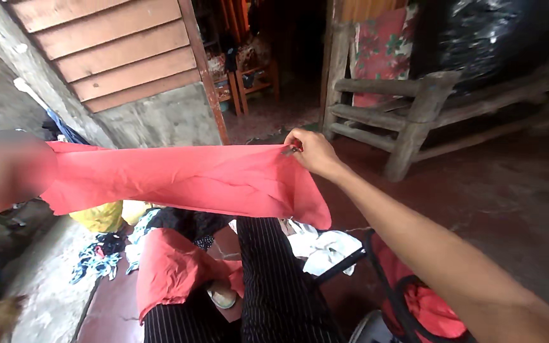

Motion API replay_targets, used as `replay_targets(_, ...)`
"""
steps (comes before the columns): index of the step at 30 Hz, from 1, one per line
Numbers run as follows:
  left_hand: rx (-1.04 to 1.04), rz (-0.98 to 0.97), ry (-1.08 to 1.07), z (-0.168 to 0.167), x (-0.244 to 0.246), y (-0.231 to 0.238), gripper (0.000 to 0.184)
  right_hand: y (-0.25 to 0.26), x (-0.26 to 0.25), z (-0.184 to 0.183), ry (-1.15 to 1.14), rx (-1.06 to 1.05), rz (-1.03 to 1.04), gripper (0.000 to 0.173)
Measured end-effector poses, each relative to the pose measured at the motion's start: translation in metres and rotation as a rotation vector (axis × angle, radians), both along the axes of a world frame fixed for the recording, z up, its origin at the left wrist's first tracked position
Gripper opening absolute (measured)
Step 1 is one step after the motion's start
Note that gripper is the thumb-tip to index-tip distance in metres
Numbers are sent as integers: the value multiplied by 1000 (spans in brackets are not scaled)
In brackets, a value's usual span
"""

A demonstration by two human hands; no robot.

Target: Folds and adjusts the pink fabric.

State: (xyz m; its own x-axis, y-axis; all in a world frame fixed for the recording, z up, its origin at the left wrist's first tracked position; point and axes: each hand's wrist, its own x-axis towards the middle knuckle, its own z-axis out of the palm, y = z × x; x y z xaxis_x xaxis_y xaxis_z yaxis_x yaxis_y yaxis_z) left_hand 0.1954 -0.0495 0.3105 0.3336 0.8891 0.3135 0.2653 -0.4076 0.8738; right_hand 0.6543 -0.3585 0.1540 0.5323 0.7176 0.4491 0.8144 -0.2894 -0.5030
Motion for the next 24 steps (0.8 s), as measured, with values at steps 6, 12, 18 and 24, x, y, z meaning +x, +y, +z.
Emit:
replay_targets(6,21,-36,-19,9,3,0,12,1,6,-6,-14,32,34,17)
replay_targets(12,21,-39,-17,12,5,1,11,0,5,-10,32,47,39,17)
replay_targets(18,33,-39,-17,7,4,3,11,-1,7,-14,10,50,56,16)
replay_targets(24,26,-40,-27,7,0,1,11,-1,3,-16,28,41,75,16)
